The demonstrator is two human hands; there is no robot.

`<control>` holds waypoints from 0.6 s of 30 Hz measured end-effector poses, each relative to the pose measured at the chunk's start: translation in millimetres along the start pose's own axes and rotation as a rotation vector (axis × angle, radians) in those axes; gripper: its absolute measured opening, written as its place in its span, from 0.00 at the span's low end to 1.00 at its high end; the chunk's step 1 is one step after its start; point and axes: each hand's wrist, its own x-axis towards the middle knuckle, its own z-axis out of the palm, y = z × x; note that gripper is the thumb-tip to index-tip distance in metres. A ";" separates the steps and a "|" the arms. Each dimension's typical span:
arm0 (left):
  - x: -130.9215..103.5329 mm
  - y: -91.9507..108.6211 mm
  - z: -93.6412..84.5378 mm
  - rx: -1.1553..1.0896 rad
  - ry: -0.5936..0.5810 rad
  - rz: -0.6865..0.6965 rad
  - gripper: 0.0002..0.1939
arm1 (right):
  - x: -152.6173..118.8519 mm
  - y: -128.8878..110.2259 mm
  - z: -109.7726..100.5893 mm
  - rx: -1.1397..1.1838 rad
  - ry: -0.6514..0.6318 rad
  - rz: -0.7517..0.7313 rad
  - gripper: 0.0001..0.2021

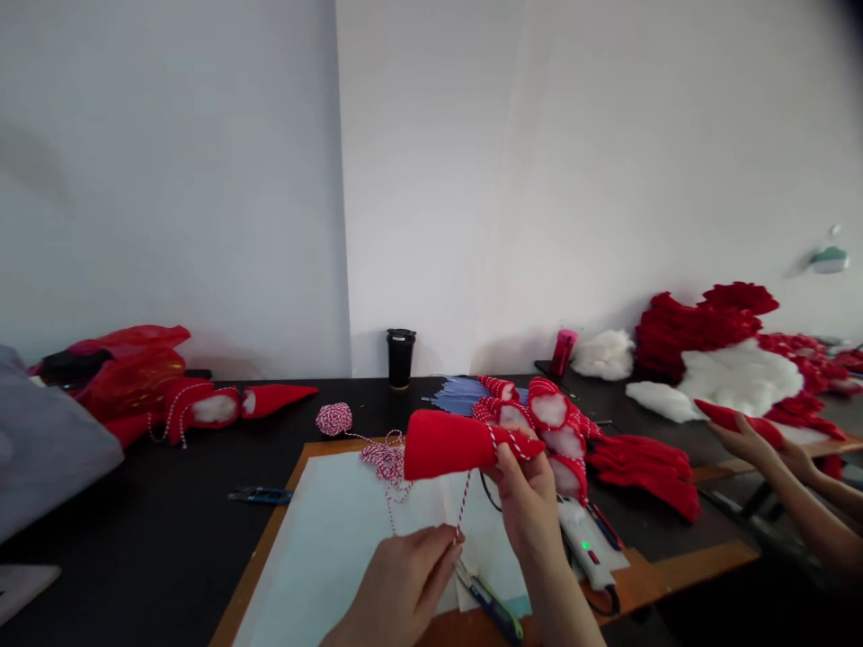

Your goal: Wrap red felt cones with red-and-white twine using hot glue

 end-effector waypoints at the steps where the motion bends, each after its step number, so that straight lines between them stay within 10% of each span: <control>1: -2.8 0.8 1.7 -0.021 -0.043 0.006 0.14 | 2.8 2.7 -1.2 -0.063 0.012 -0.044 0.16; 18: 35.1 -8.6 -71.8 -0.196 0.056 -0.131 0.15 | -14.3 -5.8 -33.1 -0.374 -0.215 0.009 0.12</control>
